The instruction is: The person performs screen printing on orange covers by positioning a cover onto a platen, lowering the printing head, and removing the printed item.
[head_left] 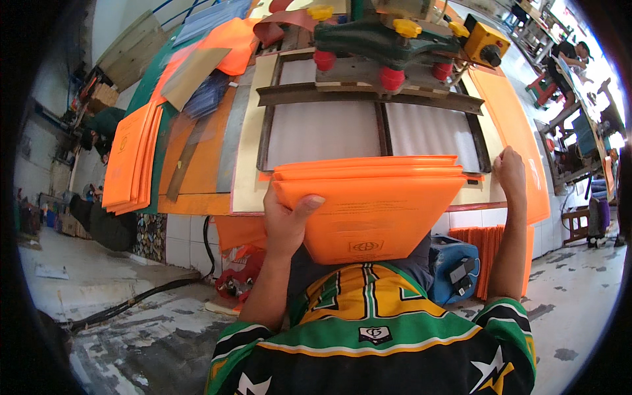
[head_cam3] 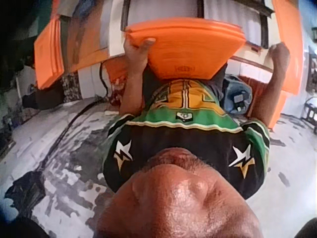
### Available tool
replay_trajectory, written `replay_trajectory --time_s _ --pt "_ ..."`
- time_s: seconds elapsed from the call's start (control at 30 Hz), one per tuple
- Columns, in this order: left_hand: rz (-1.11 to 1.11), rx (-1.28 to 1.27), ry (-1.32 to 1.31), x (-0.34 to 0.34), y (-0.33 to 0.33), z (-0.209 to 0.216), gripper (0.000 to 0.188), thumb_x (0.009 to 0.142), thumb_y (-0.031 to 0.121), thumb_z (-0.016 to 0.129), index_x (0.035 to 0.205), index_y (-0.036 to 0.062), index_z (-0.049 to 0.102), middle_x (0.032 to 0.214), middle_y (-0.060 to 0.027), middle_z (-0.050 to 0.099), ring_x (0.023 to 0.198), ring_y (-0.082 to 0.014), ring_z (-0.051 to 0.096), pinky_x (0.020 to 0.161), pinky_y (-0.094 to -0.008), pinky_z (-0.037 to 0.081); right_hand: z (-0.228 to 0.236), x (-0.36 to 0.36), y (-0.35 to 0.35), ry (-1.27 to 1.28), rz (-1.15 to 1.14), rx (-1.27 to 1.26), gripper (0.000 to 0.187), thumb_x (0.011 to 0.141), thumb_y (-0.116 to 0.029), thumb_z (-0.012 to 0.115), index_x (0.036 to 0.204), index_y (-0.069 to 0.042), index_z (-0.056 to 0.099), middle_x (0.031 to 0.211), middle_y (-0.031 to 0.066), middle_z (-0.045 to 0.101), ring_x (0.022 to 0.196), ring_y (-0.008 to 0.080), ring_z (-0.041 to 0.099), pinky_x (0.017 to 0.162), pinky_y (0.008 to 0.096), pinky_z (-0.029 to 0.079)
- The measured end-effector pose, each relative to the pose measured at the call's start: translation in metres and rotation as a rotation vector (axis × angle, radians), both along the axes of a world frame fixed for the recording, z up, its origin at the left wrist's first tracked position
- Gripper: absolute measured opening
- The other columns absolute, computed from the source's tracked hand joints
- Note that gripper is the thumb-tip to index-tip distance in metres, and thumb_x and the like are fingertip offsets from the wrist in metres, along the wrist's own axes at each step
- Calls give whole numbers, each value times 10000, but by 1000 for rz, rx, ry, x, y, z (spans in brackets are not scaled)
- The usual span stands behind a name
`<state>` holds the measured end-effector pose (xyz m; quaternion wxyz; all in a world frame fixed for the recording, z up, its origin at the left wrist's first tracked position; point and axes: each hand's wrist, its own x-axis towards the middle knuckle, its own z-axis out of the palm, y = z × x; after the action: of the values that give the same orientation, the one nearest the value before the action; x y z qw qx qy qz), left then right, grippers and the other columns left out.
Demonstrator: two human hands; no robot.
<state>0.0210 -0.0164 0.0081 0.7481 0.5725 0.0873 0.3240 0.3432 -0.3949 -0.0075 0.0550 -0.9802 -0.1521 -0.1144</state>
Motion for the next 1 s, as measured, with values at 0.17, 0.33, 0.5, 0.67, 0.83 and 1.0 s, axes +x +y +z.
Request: replay_trajectory --time_s 0.17,0.33,0.5,0.67,0.83,1.0 --pt "-34 -20 -1 0 1 5 475 873 245 776 1192 4 521 1093 -66 646 981 -133 629 877 -288 513 -3 -1 -1 -171 43 -135 125 853 -86 611 877 5 528 827 218 625 808 394 637 705 494 500" --pt "-63 8 -12 2 2 4 489 876 261 772 1202 0 517 1091 -64 646 988 -132 626 872 -284 514 1 -1 4 -126 -8 -115 106 837 -78 597 852 13 545 819 217 629 794 398 641 700 502 503" --pt "-61 15 -10 2 0 7 489 883 249 764 1215 3 503 1104 -65 639 1001 -130 620 877 -283 515 7 -3 -3 -35 47 72 109 829 -75 588 820 24 545 771 195 620 751 374 628 694 451 491" --pt "-87 43 19 2 4 5 492 887 231 760 1230 11 484 1114 -62 632 1015 -127 614 882 -282 515 7 1 -9 90 20 247 82 834 -42 588 863 24 547 739 204 606 745 351 632 685 442 487" --pt "-88 28 29 3 3 5 506 885 229 761 1237 6 475 1118 -60 627 1026 -127 609 897 -279 508 -9 12 -20 -124 139 69 59 847 12 591 861 14 534 724 189 611 670 325 633 589 433 487" --pt "-101 1 9 3 4 4 508 884 227 762 1239 5 474 1114 -62 627 1022 -127 610 895 -275 508 -4 6 -5 -141 40 -127 35 874 -31 553 874 -3 532 820 194 604 791 386 620 692 493 487"
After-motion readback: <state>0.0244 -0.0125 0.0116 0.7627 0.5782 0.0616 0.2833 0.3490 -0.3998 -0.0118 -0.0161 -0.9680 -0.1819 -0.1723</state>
